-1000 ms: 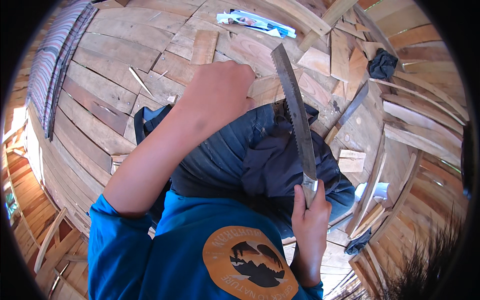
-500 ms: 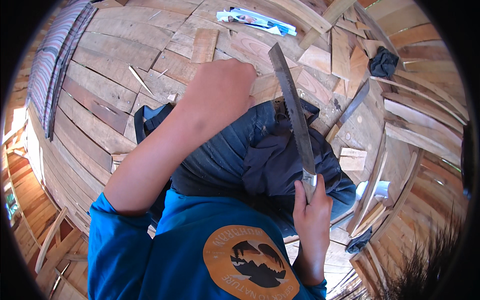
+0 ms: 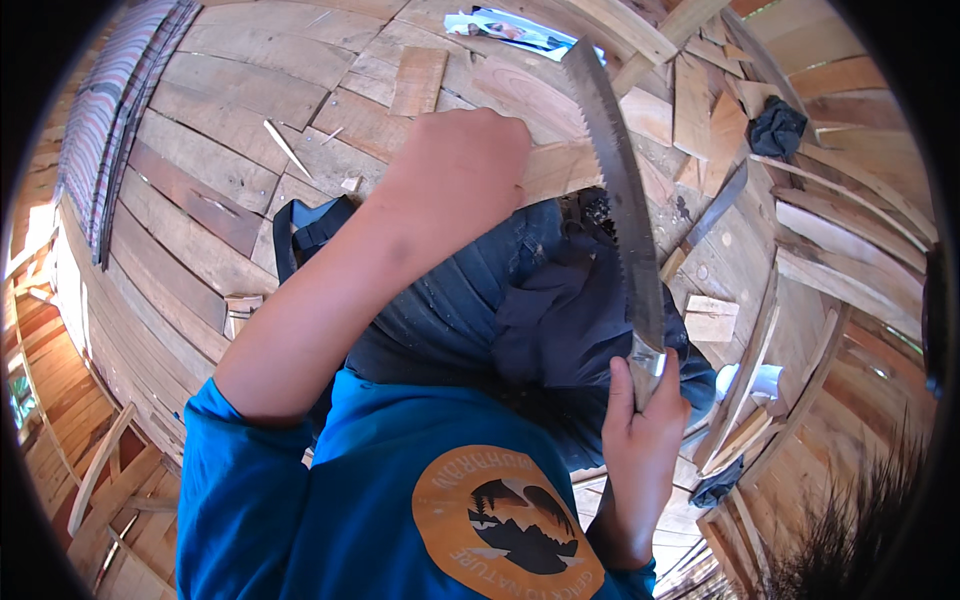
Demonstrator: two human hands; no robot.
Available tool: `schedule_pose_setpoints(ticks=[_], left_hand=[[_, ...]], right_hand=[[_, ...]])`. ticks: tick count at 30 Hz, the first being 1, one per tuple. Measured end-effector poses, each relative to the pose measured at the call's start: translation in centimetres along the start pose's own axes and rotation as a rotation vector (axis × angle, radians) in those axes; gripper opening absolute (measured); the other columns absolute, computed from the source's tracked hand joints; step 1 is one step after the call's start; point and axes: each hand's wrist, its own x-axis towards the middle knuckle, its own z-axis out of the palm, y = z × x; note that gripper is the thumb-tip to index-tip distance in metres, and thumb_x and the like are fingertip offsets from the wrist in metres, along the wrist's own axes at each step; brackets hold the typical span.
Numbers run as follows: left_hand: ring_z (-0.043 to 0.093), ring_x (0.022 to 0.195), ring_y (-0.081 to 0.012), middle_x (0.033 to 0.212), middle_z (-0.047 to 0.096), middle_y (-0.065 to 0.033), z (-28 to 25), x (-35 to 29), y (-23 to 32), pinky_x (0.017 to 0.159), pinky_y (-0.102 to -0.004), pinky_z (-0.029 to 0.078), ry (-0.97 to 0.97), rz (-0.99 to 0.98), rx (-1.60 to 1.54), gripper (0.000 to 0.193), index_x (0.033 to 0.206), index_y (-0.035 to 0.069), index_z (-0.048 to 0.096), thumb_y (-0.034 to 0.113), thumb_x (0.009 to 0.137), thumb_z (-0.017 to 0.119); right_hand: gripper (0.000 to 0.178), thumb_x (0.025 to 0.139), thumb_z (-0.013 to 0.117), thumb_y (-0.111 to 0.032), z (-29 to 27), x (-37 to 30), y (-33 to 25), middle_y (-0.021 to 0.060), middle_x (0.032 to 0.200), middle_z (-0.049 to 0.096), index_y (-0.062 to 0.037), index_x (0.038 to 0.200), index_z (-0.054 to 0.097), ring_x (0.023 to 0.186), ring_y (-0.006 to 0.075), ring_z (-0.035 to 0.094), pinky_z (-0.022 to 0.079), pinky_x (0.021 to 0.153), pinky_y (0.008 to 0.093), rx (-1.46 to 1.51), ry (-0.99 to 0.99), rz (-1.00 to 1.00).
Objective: The person saws a piece of wood using a hand saw while holding the wood steady by hand.
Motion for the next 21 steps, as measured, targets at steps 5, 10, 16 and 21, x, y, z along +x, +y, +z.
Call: schedule_pose_setpoints(ticks=[5,10,16,21], left_hand=[[0.067,0.09,-0.0348,0.088,0.068,-0.0188,-0.1,0.0,0.0,0.08,-0.0432,0.053,0.004,-0.017,-0.067,0.04,0.099,0.0,0.069,0.031,0.075,0.076],[0.066,0.092,-0.0351,0.089,0.068,-0.0195,-0.6,0.1,0.1,0.081,-0.0434,0.052,-0.03,-0.024,-0.06,0.04,0.1,-0.001,0.069,0.029,0.075,0.076],[0.067,0.082,-0.0344,0.08,0.067,-0.0172,-0.1,-0.9,0.7,0.074,-0.0426,0.054,0.03,0.019,-0.001,0.033,0.097,0.002,0.07,0.026,0.075,0.077],[0.068,0.08,-0.0323,0.078,0.067,-0.0155,0.2,-1.6,1.3,0.07,-0.0416,0.055,0.019,0.005,0.011,0.024,0.091,0.004,0.07,0.024,0.077,0.076]], right_hand=[[0.016,0.095,0.061,-0.013,1.5,-0.7,1.6,0.0217,0.063,0.059,-0.0006,0.102,0.053,0.063,0.0424,0.065,0.046,0.048,0.0441,-0.006,-0.037,0.022],[0.017,0.095,0.061,-0.013,1.7,-0.5,1.9,0.0218,0.061,0.057,-0.0007,0.104,0.053,0.061,0.0428,0.063,0.045,0.047,0.0441,0.026,-0.035,0.019],[0.035,0.095,0.062,-0.021,1.4,0.6,1.7,0.029,0.074,0.061,0.0074,0.114,0.054,0.073,0.0492,0.062,0.049,0.06,0.046,-0.001,-0.093,0.066],[0.017,0.095,0.061,-0.014,2.5,4.9,-0.3,0.0257,0.066,0.059,-0.001,0.103,0.053,0.066,0.0459,0.061,0.045,0.051,0.0487,-0.027,0.009,-0.136]])
